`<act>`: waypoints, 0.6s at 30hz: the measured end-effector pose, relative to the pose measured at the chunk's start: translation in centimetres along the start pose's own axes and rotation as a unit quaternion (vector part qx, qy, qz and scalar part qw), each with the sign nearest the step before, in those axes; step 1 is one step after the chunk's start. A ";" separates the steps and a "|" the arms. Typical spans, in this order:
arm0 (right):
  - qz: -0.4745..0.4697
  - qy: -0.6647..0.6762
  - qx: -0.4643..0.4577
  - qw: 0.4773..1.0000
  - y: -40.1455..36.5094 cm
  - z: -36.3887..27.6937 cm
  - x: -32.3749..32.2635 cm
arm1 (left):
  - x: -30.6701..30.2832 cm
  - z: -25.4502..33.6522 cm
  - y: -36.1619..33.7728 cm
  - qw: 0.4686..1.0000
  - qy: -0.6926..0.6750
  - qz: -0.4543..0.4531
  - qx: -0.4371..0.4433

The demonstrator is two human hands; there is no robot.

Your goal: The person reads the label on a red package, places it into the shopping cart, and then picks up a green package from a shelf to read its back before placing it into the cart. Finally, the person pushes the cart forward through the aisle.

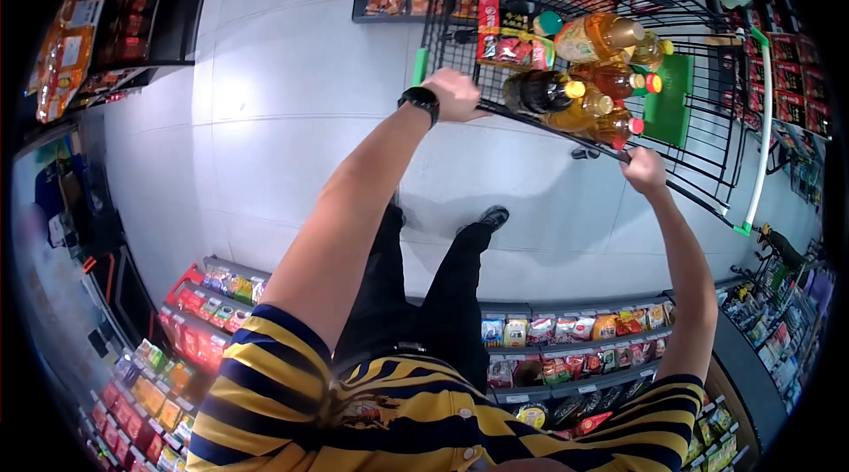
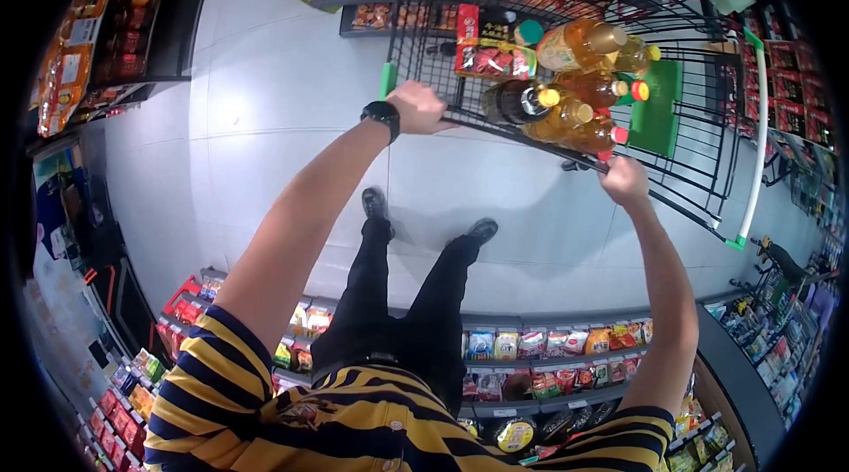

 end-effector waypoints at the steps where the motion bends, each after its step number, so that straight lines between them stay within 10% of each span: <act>1: 0.042 0.012 -0.023 0.999 -0.1 -0.1 -0.5 | 0.0 0.0 0.3 1.000 0.003 -0.003 -0.010; 18: 0.012 0.024 0.103 0.994 0.1 3.1 1.0 | 1.3 1.2 1.9 0.999 0.033 0.030 -0.012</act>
Point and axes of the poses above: each hand's wrist, its own y-axis towards the middle knuckle, its own x-axis out of the palm, z = x × y, the point moved 10 cm from there along y, towards the middle knuckle, and after that the axes turned 2 degrees about -y, right-handed, at the moved point
